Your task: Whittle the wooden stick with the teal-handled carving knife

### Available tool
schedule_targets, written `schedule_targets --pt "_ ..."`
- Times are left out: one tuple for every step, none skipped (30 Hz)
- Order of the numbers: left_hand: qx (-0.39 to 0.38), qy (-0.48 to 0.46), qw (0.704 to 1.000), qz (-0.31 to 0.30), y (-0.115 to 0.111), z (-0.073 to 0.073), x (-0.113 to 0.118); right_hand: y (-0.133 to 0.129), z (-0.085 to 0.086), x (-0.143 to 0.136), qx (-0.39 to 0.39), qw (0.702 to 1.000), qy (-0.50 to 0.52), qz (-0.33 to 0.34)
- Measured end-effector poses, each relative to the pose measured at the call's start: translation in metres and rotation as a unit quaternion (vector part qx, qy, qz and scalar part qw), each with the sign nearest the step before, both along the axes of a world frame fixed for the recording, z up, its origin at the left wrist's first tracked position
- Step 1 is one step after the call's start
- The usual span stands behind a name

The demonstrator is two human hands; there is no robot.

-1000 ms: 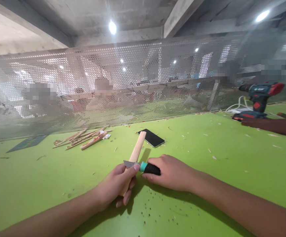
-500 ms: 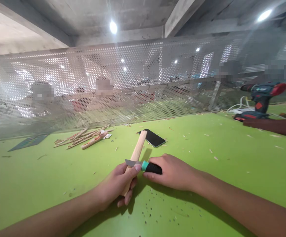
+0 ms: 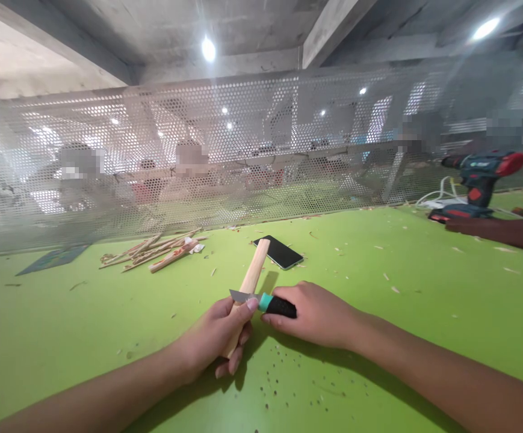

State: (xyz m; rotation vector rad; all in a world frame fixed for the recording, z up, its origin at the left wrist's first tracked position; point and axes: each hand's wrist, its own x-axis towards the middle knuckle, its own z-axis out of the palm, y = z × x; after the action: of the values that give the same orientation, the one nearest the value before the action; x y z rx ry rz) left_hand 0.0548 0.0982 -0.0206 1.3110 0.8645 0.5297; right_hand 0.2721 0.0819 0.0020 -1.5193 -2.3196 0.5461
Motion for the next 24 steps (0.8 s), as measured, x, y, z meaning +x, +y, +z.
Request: schedule_targets --pt "0.001 -0.001 1.000 -0.003 0.000 0.000 0.000 0.000 0.000 -0.001 0.004 1.000 -0.003 0.007" --pt "0.002 -0.003 1.000 -0.007 0.000 0.001 0.000 -0.001 0.000 -0.001 0.006 1.000 -0.007 0.012" --pt "0.004 -0.005 1.000 -0.013 0.000 0.001 -0.001 -0.001 0.000 -0.002 0.008 1.000 -0.011 0.014" --pt "0.005 -0.005 1.000 -0.017 0.000 0.002 -0.001 -0.001 0.000 -0.003 0.008 1.000 -0.014 0.013" --pt "0.006 -0.003 1.000 -0.018 0.000 0.003 -0.001 -0.002 0.001 -0.003 0.006 1.000 -0.016 0.007" --pt "0.007 0.001 1.000 -0.018 0.000 0.004 -0.002 -0.002 0.002 -0.003 0.002 1.000 -0.015 -0.002" --pt "0.008 0.005 1.000 -0.016 -0.001 0.005 -0.002 -0.001 0.003 -0.003 -0.004 1.000 -0.011 -0.014" --pt "0.009 0.011 1.000 -0.016 -0.001 0.006 -0.002 -0.001 0.004 -0.002 -0.011 1.000 -0.005 -0.027" --pt "0.009 0.015 1.000 -0.016 -0.001 0.006 -0.003 0.000 0.005 -0.001 -0.015 0.999 -0.001 -0.043" --pt "0.010 0.018 1.000 -0.018 -0.002 0.007 -0.003 0.002 0.007 0.001 -0.017 0.998 0.001 -0.062" --pt "0.010 0.020 1.000 -0.020 -0.002 0.007 -0.002 0.003 0.007 0.003 -0.012 0.997 0.000 -0.082" --pt "0.011 0.021 1.000 -0.019 -0.002 0.007 -0.002 0.005 0.008 0.005 -0.003 0.995 -0.002 -0.102" --pt "0.011 0.023 1.000 -0.017 -0.002 0.007 -0.002 0.007 0.008 0.007 0.010 0.993 -0.005 -0.120" --pt "0.012 0.023 1.000 -0.016 -0.002 0.007 -0.002 0.009 0.008 0.009 0.023 0.991 -0.007 -0.132" --pt "0.013 0.023 1.000 -0.015 -0.002 0.007 -0.002 0.010 0.008 0.011 0.034 0.990 -0.007 -0.139" --pt "0.011 0.022 1.000 -0.015 -0.002 0.008 -0.002 0.011 0.007 0.011 0.040 0.989 -0.004 -0.140" --pt "0.008 0.020 1.000 -0.017 -0.002 0.009 -0.002 0.011 0.007 0.011 0.041 0.990 0.000 -0.137" --pt "0.002 0.016 1.000 -0.020 -0.002 0.010 -0.002 0.010 0.007 0.010 0.037 0.991 0.005 -0.132" --pt "-0.006 0.009 1.000 -0.025 -0.002 0.011 -0.003 0.009 0.007 0.009 0.031 0.991 0.009 -0.127" --pt "-0.014 0.000 0.999 -0.032 -0.002 0.013 -0.003 0.008 0.008 0.008 0.023 0.992 0.014 -0.124" --pt "-0.021 -0.011 0.999 -0.039 -0.002 0.013 -0.004 0.006 0.008 0.007 0.016 0.993 0.018 -0.120" --pt "-0.026 -0.022 0.998 -0.044 -0.002 0.014 -0.005 0.005 0.009 0.006 0.010 0.993 0.022 -0.114" --pt "-0.029 -0.032 0.998 -0.047 -0.001 0.013 -0.005 0.004 0.010 0.006 0.003 0.994 0.025 -0.105" --pt "-0.031 -0.041 0.997 -0.049 0.000 0.013 -0.006 0.003 0.010 0.005 -0.006 0.995 0.028 -0.092"
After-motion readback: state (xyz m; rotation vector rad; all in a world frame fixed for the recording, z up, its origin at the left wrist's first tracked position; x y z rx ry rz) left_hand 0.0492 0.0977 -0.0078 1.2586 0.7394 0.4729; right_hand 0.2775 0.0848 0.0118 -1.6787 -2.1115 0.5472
